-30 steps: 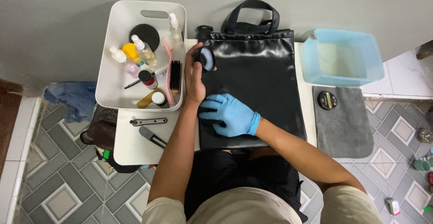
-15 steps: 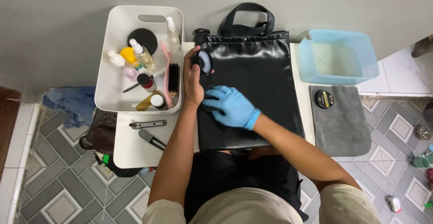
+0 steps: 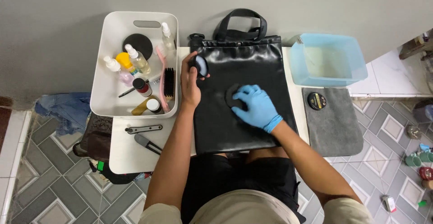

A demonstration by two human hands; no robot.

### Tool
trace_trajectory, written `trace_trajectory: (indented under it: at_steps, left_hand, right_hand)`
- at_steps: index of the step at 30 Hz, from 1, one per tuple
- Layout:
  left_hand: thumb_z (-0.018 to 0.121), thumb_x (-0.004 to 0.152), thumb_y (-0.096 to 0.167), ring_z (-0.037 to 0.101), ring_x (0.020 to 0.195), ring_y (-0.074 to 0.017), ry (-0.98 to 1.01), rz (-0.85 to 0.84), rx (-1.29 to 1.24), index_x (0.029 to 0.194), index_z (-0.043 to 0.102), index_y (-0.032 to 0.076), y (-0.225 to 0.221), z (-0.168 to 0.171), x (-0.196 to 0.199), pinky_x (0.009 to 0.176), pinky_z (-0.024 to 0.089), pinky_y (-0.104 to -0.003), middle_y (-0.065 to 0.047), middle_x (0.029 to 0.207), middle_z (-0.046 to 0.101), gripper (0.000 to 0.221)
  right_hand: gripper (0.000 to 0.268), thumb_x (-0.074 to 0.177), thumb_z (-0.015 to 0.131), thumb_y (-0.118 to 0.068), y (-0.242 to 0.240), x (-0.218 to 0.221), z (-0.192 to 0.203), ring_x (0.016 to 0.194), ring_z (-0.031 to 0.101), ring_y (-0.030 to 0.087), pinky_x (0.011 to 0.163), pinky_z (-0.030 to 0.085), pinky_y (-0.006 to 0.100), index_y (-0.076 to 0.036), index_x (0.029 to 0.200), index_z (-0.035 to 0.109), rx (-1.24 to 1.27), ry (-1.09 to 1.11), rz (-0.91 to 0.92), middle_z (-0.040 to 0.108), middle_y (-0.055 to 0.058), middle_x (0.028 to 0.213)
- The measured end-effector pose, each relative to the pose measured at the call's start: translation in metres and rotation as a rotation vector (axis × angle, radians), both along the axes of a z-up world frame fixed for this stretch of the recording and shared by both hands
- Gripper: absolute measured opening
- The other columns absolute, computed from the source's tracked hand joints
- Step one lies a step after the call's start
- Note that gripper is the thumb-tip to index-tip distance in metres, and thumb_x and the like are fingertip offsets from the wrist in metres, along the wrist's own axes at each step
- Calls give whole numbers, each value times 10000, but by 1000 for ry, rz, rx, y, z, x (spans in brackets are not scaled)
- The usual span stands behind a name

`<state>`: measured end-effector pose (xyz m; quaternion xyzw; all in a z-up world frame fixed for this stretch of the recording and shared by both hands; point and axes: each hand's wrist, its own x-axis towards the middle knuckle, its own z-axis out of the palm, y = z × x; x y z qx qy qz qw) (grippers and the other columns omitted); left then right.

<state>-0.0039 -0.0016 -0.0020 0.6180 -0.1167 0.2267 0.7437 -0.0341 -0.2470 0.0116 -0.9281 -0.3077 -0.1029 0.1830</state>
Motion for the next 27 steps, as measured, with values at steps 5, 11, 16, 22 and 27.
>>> trace_trajectory:
  at_steps: [5, 11, 16, 22, 27]
  left_hand:
    - [387, 1088, 454, 718, 808, -172, 7, 24, -17, 1444, 465, 61, -2, -4, 1, 686, 536, -260, -112, 904, 685, 535]
    - [381, 1085, 464, 722, 808, -169, 18, 7, 6, 1440, 462, 55, -2, -4, 1, 687, 538, -261, -116, 896, 684, 547]
    - [372, 1088, 450, 725, 810, -169, 30, 13, 33, 1445, 462, 59, -1, 2, -4, 694, 544, -256, -112, 897, 690, 537]
    - [376, 1083, 453, 720, 801, -173, 32, 5, 55, 1432, 469, 53, -4, 6, 1, 683, 545, -259, -115, 890, 684, 539]
    - [358, 1086, 451, 716, 820, -176, 48, -15, 84, 1449, 454, 64, -6, 21, -12, 702, 552, -276, -126, 889, 678, 539]
  right_hand:
    - [240, 809, 776, -269, -48, 76, -12, 1187, 615, 405, 935, 543, 509, -146, 1006, 717, -20, -25, -371, 642, 110, 1234]
    - [157, 772, 774, -277, 7, 41, 0, 1070, 687, 361, 870, 571, 504, -197, 879, 692, 83, -37, -81, 716, 50, 1077]
    - [122, 822, 721, -86, -14, 75, -14, 1130, 693, 381, 916, 552, 521, -166, 903, 678, 231, -5, 180, 742, 81, 1195]
    - [84, 830, 648, -26, -25, 93, -21, 1037, 697, 404, 867, 584, 487, -97, 873, 665, 129, -219, -182, 701, 159, 1082]
    - [294, 740, 815, -306, 15, 18, 8, 1210, 656, 405, 975, 532, 542, -140, 952, 697, 124, 41, 186, 707, 152, 1283]
